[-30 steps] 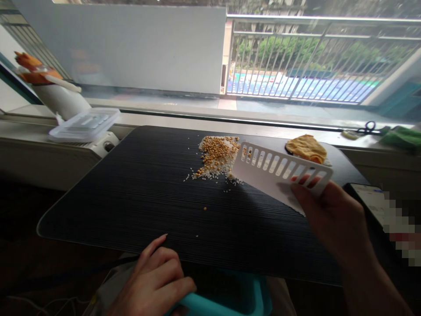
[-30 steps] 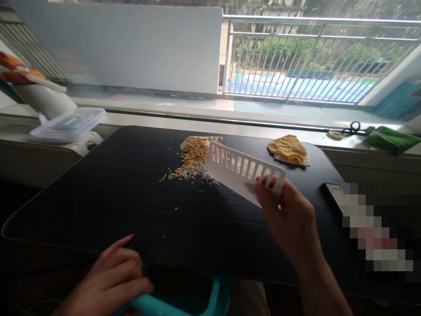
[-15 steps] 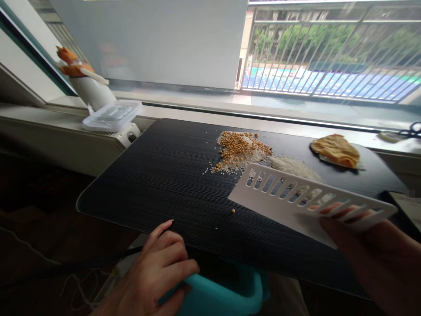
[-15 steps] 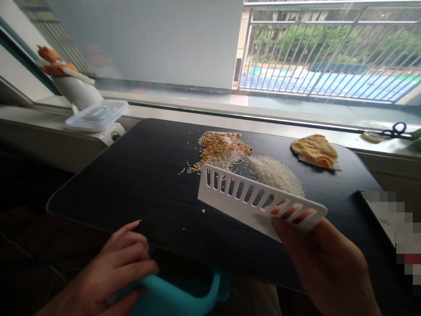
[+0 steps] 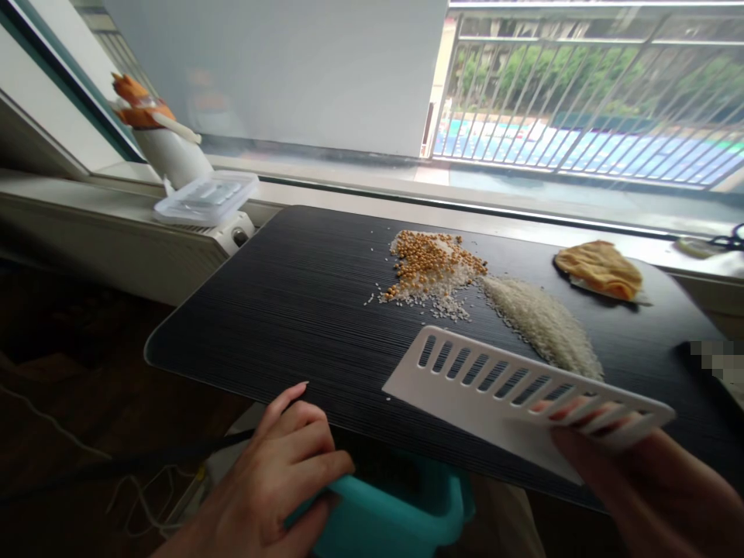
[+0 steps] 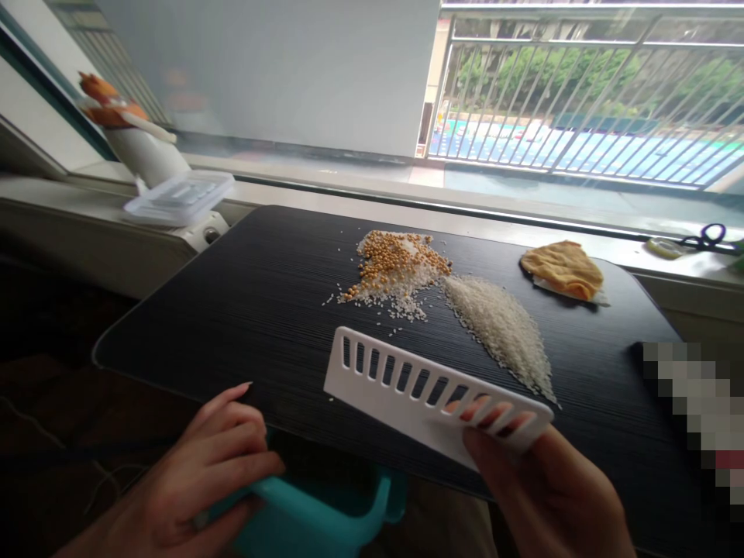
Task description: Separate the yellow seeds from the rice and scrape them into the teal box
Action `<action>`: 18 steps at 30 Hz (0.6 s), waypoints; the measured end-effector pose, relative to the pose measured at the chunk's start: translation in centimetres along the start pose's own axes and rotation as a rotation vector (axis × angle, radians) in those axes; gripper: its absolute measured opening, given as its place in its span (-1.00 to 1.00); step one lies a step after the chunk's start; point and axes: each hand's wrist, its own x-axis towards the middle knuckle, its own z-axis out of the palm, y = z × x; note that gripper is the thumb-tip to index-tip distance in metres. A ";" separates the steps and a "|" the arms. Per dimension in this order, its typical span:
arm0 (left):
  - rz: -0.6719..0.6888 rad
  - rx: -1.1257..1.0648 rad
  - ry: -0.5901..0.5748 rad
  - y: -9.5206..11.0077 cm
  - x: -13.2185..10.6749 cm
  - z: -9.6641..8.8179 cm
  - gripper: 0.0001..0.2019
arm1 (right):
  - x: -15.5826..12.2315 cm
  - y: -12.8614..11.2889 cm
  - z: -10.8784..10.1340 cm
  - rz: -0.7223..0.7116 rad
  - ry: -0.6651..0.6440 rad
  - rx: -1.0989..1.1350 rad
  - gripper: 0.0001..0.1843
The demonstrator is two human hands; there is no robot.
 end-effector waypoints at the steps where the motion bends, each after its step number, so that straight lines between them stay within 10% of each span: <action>1: 0.012 0.003 0.004 -0.1 0.0 0.0 -0.70 | 0.2 -0.4 0.4 -0.007 -0.046 0.036 -0.80; 4: 0.033 0.012 0.043 -0.2 -0.1 0.2 -0.67 | 0.4 -0.5 1.1 0.003 -0.054 0.051 -0.85; 11: 0.059 0.022 0.093 -0.5 0.2 0.4 -0.67 | 1.7 1.3 0.5 0.320 0.405 -0.184 -0.63; 18: 0.084 0.015 0.123 -0.5 0.7 0.6 -0.67 | 5.1 2.0 0.8 0.210 0.397 -0.182 -0.61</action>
